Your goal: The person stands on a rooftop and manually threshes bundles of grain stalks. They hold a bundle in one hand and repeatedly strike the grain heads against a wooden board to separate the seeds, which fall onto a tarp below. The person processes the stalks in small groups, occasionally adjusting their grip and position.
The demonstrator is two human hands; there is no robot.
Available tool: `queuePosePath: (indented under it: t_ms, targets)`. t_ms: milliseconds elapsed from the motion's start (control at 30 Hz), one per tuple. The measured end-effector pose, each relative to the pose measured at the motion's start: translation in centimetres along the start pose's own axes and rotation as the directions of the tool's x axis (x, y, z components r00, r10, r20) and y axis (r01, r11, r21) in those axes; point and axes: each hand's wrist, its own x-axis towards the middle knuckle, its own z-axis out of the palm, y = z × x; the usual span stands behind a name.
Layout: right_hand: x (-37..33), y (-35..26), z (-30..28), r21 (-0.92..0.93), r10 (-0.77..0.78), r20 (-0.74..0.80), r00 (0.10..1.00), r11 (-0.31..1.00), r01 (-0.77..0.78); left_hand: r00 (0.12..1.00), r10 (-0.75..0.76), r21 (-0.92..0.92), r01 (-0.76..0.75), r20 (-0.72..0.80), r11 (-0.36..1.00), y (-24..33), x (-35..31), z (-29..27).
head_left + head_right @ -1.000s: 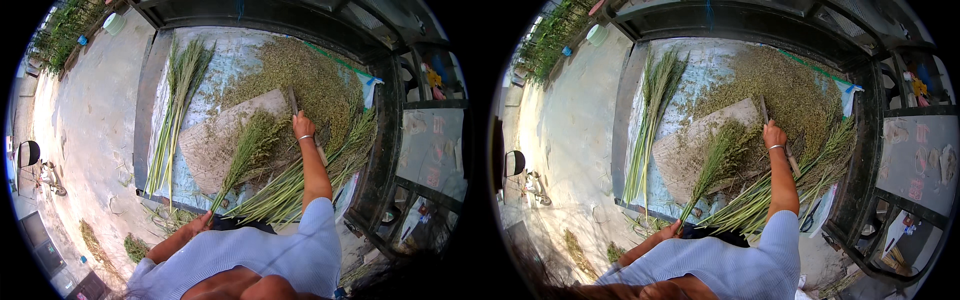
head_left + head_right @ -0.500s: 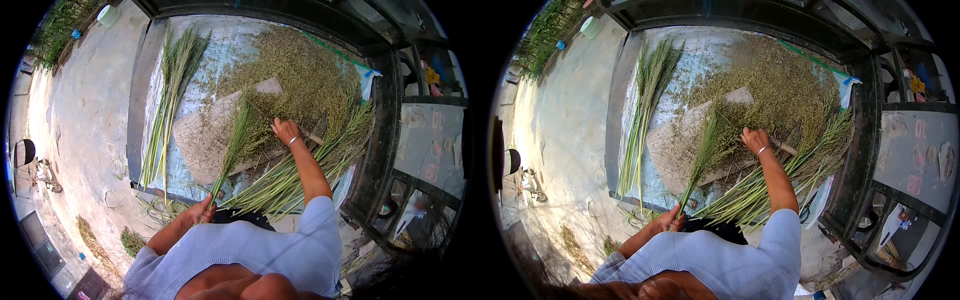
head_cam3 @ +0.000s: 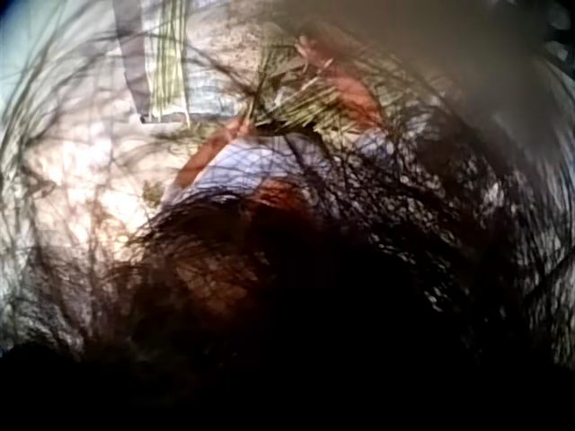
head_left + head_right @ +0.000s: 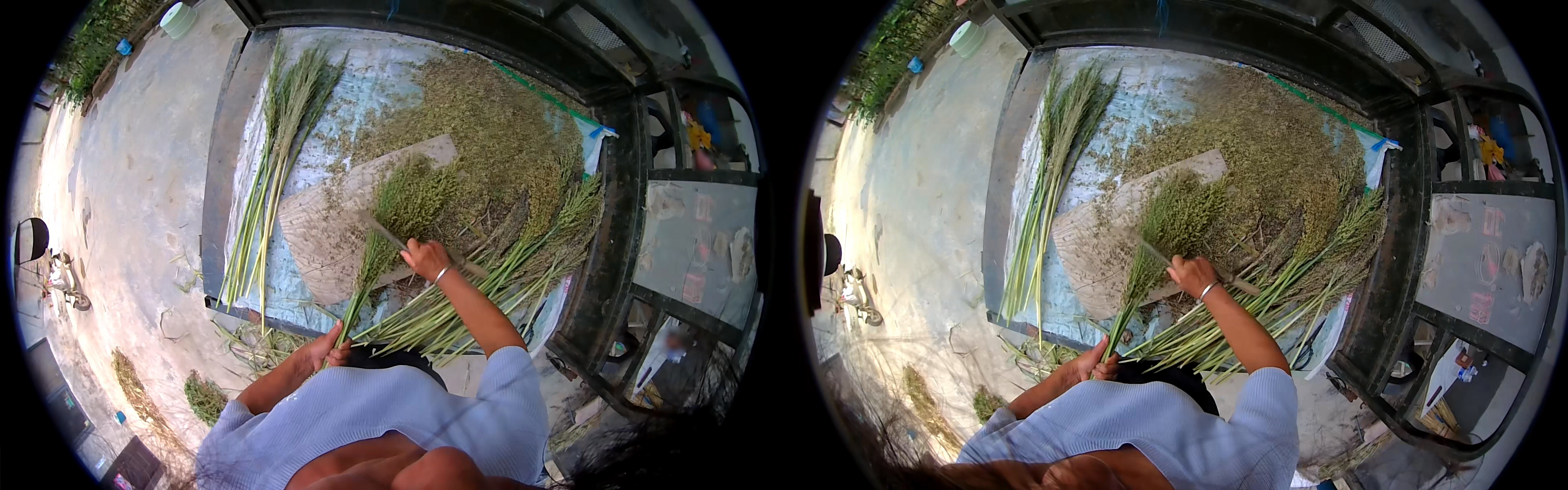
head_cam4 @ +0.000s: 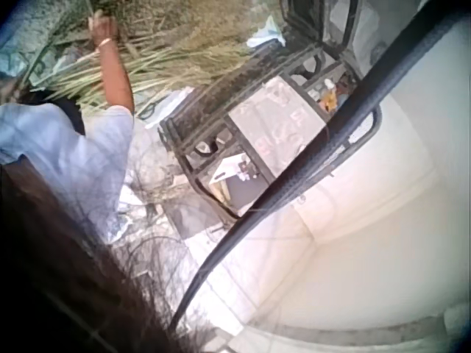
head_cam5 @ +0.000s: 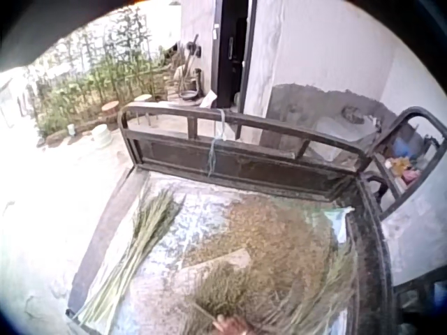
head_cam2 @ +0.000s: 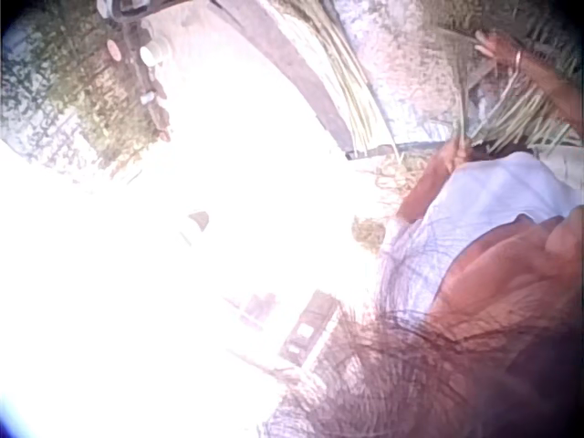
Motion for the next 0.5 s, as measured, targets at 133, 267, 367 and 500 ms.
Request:
queuePosePath:
  t_ms: [133,267,367,500]
  targets:
    - [2.9,9.5,-1.6,-0.143,0.196,-0.083,0.977,0.968,-0.206,1.000,0.010,0.033,-0.009,-0.026,0.999,0.3,-0.8,1.1]
    - [5.0,11.1,-5.5,-0.177,0.547,-0.361,0.755,0.754,-0.632,0.997,0.040,0.212,-0.025,-0.066,0.977,0.2,-2.2,-0.2]
    - [3.1,5.6,-6.6,-0.159,0.410,-0.389,0.825,0.852,-0.499,0.879,0.247,0.363,-0.093,-0.408,0.927,1.0,-1.2,2.2]
    - [0.2,-5.2,-3.7,-0.015,-0.172,-0.227,0.958,0.985,0.173,0.510,0.740,0.842,-0.054,-0.439,0.537,2.9,2.5,-0.4]
